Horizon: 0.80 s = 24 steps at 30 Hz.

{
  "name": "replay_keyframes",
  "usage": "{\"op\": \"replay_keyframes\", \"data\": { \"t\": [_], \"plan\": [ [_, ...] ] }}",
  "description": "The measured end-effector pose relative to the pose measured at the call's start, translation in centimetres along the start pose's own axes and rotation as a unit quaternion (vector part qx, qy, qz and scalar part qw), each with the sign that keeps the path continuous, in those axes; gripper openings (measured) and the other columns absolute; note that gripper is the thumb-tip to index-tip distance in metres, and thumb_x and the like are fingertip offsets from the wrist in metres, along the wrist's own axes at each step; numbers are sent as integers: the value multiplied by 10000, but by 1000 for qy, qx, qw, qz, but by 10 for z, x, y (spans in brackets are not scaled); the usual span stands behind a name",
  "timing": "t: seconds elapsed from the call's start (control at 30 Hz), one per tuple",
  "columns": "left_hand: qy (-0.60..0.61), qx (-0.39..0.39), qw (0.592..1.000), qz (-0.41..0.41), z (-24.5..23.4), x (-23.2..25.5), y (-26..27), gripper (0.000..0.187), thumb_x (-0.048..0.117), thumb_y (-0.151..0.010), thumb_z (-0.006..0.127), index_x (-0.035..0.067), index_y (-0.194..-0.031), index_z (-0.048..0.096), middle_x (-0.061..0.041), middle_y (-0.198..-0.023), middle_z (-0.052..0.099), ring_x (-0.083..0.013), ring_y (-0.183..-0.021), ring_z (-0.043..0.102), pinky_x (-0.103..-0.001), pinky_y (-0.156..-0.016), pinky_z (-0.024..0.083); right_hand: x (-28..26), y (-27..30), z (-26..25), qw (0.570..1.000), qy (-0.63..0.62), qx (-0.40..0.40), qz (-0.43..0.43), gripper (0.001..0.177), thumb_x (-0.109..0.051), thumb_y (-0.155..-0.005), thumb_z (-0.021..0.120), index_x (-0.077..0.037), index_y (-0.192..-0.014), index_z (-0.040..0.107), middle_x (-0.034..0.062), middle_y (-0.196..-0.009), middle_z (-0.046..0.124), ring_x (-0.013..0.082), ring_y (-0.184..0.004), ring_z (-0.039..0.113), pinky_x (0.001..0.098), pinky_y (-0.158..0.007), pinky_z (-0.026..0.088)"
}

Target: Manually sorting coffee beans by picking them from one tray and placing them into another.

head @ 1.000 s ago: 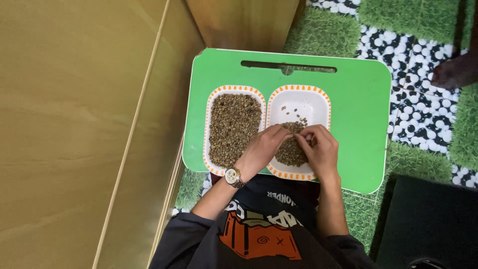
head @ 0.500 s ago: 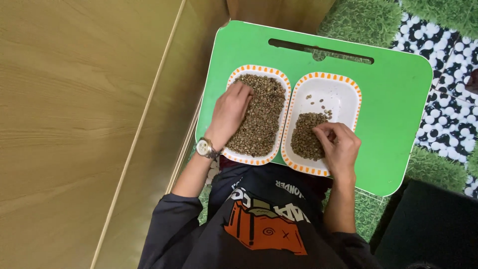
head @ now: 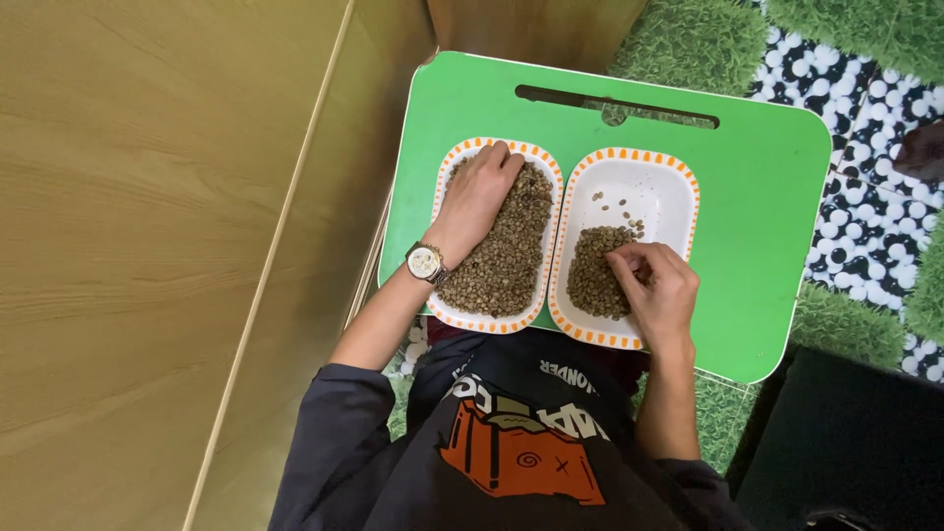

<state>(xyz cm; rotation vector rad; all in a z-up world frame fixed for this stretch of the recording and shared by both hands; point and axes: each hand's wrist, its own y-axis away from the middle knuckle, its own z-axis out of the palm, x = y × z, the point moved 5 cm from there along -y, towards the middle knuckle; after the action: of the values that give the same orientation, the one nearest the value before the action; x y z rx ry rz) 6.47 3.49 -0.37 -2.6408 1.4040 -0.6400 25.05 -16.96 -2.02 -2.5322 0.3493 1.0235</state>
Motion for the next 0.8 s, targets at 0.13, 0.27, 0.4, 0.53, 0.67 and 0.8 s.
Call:
{"op": "replay_keyframes", "data": {
  "t": [0.13,0.27,0.4,0.53,0.67,0.8],
  "plan": [
    [-30,-23,999,9,-9,8,-2,182,-153,-871,639,-23,-999,636,-107,-871,516,-223,-766,564,-292,-642,486,4,1,2,1000,-4,0,1,86,-74,-925,836,-85,-946,754,60,-780,703,242,-740,684,362,-716,544],
    [-63,-25,998,15,1,8,-2,185,-166,-847,656,-22,-961,635,-103,-865,519,-199,-755,558,-283,-621,476,2,1,-1,1000,0,2,-2,89,-74,-917,835,-86,-955,755,60,-780,709,246,-742,688,367,-721,550],
    [-88,-35,995,33,3,13,-2,157,-148,-866,654,-14,-946,646,-124,-863,535,-203,-747,566,-275,-633,478,7,3,0,1000,1,2,-2,82,-93,-912,828,-99,-952,757,53,-768,709,248,-723,691,364,-689,553],
    [-133,-40,989,56,7,18,0,144,-120,-892,635,-5,-969,674,-132,-873,571,-213,-781,605,-263,-696,513,11,5,0,1000,1,1,-2,87,-122,-905,821,-111,-953,750,57,-761,708,261,-726,697,372,-675,556],
    [-157,-43,985,56,13,15,1,134,-50,-888,641,21,-997,669,-139,-921,604,-253,-862,648,-297,-749,543,37,11,11,1000,-1,17,-2,82,-147,-904,820,-124,-949,755,37,-762,711,233,-726,698,351,-672,562],
    [-124,-83,988,32,-2,22,-2,175,-129,-906,618,-22,-1034,671,-159,-951,608,-237,-847,639,-282,-776,536,8,4,-3,1000,-5,17,-4,68,-142,-897,816,-133,-934,760,20,-746,709,203,-722,702,320,-683,572]
  ]
}}
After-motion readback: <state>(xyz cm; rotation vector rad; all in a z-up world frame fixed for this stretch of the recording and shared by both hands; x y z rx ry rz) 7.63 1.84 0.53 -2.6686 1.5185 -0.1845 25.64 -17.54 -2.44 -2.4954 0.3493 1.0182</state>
